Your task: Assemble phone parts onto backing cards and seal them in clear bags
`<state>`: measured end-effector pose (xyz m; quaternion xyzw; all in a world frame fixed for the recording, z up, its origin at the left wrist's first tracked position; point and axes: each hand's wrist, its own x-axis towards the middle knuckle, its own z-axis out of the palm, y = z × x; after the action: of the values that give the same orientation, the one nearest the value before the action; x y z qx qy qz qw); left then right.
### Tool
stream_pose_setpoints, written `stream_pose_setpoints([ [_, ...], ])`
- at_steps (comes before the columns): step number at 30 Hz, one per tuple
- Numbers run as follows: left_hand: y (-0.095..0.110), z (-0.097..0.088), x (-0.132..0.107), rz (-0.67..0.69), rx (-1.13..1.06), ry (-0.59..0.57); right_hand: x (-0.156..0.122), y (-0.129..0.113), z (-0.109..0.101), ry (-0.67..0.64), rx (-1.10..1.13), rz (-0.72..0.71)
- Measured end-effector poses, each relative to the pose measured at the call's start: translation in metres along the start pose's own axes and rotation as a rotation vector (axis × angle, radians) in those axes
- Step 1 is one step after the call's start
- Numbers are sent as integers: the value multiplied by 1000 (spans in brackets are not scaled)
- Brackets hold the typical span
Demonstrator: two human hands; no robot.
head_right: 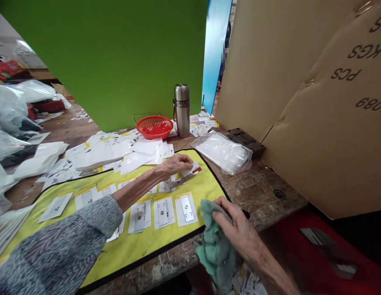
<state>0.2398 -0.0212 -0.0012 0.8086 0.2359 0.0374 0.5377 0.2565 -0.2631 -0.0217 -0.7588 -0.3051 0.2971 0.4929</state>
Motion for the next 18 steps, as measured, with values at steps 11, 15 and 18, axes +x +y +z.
stream_pose_setpoints([
  [11,25,24,-50,-100,-671,-160,52,-45,33,417,-687,-585],
  [15,21,18,-53,-222,-771,-86,35,-28,40,365,-708,-687],
  [18,19,14,-54,-285,-763,-86,26,-27,26,387,-564,-606],
])
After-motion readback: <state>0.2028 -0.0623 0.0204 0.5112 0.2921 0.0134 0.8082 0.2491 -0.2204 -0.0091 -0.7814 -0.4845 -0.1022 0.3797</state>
